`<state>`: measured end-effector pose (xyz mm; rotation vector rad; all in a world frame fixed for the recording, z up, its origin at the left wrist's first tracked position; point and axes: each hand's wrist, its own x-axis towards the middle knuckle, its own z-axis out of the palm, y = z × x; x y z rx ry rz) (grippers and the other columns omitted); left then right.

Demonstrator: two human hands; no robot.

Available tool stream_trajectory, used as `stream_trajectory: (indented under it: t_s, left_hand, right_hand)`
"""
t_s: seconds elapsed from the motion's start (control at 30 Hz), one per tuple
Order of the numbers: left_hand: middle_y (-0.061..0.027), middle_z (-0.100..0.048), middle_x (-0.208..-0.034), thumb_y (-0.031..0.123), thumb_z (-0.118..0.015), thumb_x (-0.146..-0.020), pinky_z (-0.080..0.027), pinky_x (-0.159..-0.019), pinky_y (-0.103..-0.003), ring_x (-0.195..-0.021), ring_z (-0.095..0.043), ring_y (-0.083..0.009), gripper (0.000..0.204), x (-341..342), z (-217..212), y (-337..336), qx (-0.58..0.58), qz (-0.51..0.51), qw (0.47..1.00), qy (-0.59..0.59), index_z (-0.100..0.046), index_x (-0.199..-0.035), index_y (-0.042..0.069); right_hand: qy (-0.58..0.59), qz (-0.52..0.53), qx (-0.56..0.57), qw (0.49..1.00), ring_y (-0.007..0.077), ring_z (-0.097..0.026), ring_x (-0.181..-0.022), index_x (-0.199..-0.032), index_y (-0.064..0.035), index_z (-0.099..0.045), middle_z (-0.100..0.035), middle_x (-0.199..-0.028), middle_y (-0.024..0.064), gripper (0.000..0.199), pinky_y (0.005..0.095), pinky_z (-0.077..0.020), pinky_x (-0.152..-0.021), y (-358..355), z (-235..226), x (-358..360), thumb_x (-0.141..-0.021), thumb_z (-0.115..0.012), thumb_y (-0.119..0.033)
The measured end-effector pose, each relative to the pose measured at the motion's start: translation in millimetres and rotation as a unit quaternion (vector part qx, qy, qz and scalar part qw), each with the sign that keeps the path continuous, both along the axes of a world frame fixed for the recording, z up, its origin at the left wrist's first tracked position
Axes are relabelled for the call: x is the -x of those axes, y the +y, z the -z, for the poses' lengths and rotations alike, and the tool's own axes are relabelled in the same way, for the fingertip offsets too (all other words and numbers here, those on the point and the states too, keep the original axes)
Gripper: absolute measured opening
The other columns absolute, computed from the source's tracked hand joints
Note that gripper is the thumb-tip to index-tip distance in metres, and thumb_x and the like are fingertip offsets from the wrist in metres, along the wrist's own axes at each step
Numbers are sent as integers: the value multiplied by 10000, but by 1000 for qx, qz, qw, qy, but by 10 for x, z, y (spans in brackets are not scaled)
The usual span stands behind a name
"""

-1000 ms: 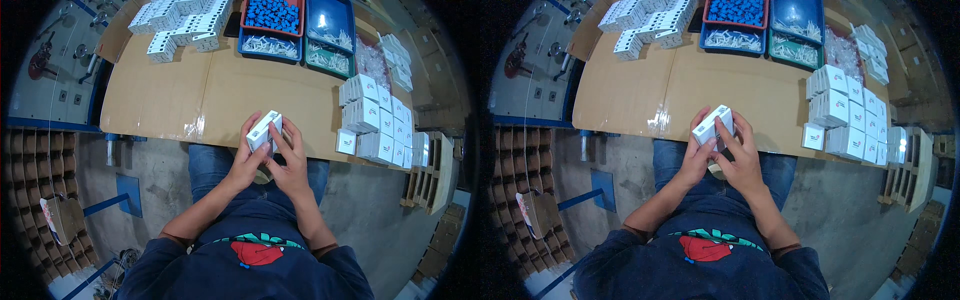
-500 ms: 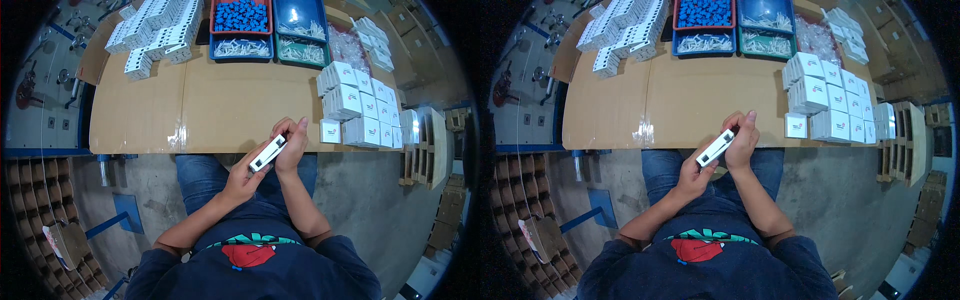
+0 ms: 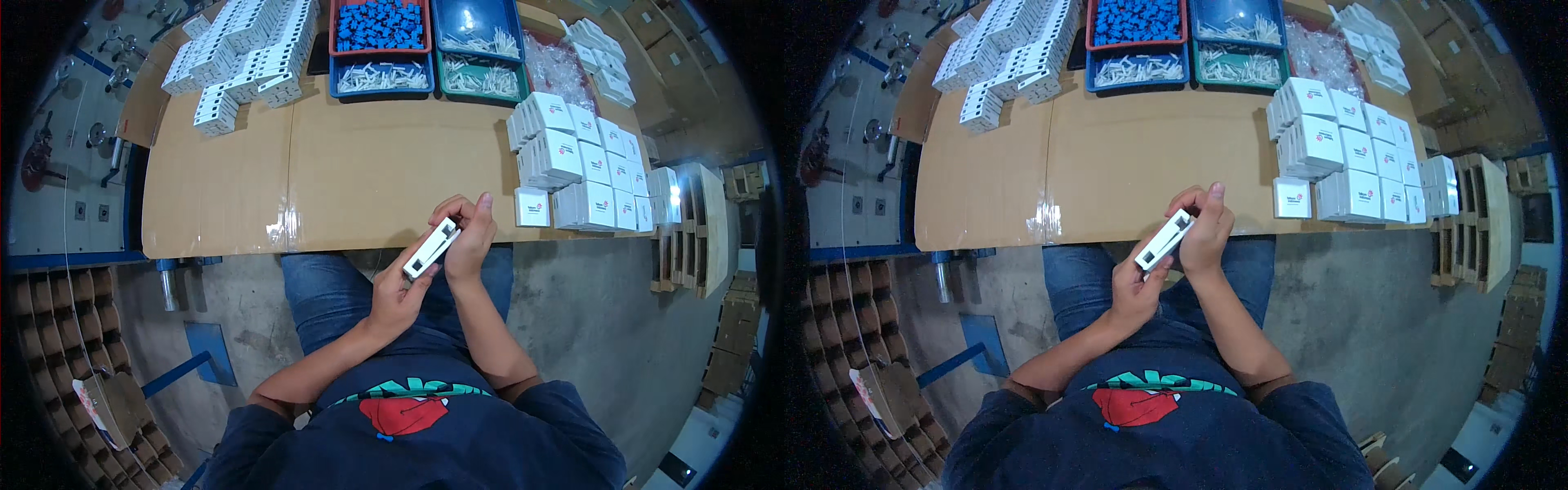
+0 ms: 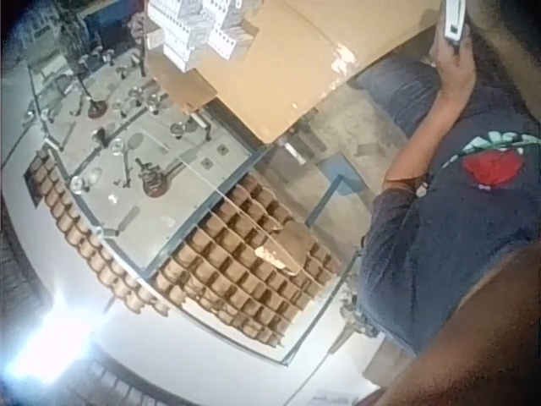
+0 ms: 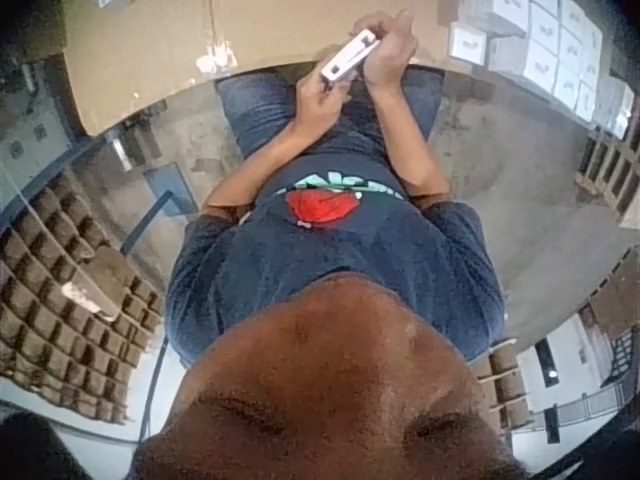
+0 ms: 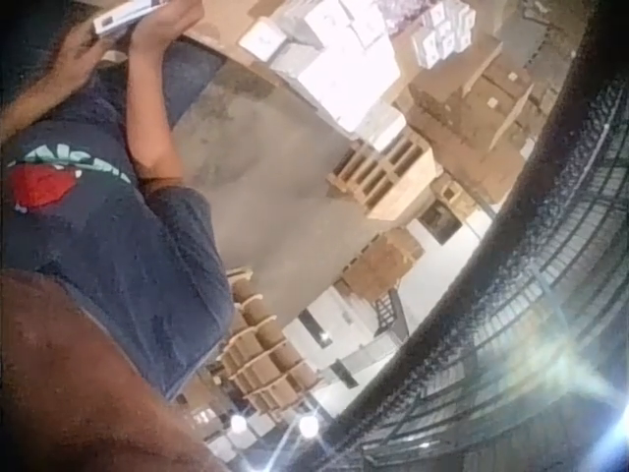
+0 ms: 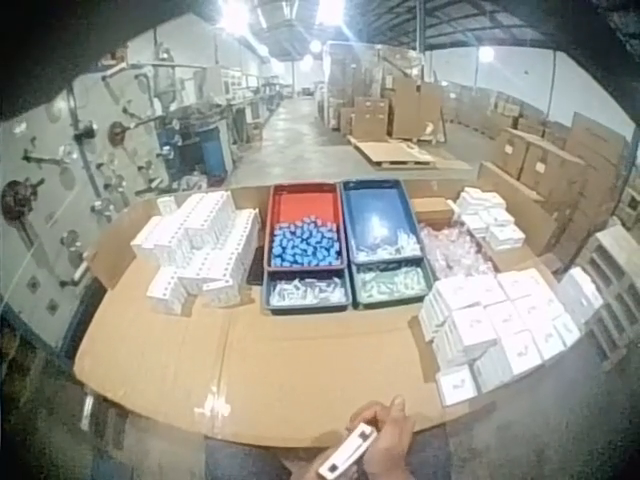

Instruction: Assemble and package electrical components into small boxes at a factory workbench.

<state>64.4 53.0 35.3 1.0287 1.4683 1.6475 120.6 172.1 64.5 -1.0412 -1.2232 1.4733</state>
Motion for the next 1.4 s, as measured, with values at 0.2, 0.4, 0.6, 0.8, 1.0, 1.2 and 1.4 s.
stream_trajectory:
  t_s: [0.2, 0.4, 0.6, 0.8, 1.0, 1.2, 1.4]
  left_hand:
    - [-195, -663, -1258, 2, -653, -934, -531, -916, -314, -1125, -658, -206, 446, -4, -46, -21, -12, 2, 997, 78, -541, -1363, -44]
    - [-157, -672, -1212, 41, -649, -960, -522, -930, -312, -1096, -654, -191, 432, -44, -50, -26, 6, -12, 1000, -22, -529, -1365, -50]
    - [-95, -626, -1238, 297, -498, -1067, -485, -992, -307, -1158, -603, -172, 415, 140, -21, 127, 58, -87, 919, -379, -498, -1352, -5]
    - [-129, -638, -1249, 242, -509, -1057, -520, -1014, -367, -1180, -622, -256, 329, 521, 108, 156, 46, -100, 764, -636, -544, -1278, 0]
    - [-138, -626, -1261, 231, -506, -1056, -511, -1066, -420, -1186, -617, -275, 334, 553, 250, 180, 57, -68, 692, -716, -539, -1285, -9]
    - [-97, -604, -1293, 338, -463, -1073, -459, -1038, -405, -1209, -571, -243, 385, 364, 197, 260, 101, 38, 784, -612, -510, -1321, 47]
    - [-88, -605, -1273, 400, -465, -1064, -441, -1000, -345, -1200, -567, -204, 469, 100, 377, 399, 123, 99, 889, -429, -452, -1409, 82]
  right_hand:
    - [19, 11, -9, 1000, 144, -480, -483, -548, -32, -523, -522, -508, 58, 786, 275, -393, -530, -22, 7, -40, -1079, -157, -482]
    - [-49, -25, 22, 998, 141, -475, -482, -535, -58, -462, -502, -522, 66, 801, 263, -406, -523, 0, -73, -28, -1062, -126, -560]
    - [-87, -50, 25, 995, 101, -558, -603, -822, 14, -651, -624, -710, 40, 541, 249, -454, -586, 122, 249, -68, -1075, -444, -417]
    - [-80, -77, 61, 992, 90, -504, -578, -709, -24, -562, -547, -652, 17, 521, 260, -456, -571, 154, 500, -463, -1068, -482, -392]
    - [-44, -140, 61, 987, 88, -526, -604, -723, -29, -564, -547, -664, 15, 462, 267, -480, -572, 37, 540, -577, -1060, -517, -341]
    - [-19, -205, 160, 965, 134, -674, -865, -1174, 18, -600, -687, -998, 77, 270, 269, -585, -692, -266, 327, -556, -971, -666, -147]
    - [74, -107, 244, 961, 187, -681, -1001, -1240, 26, -585, -694, -1111, 119, 337, 319, -613, -791, -204, 569, -816, -936, -685, -82]
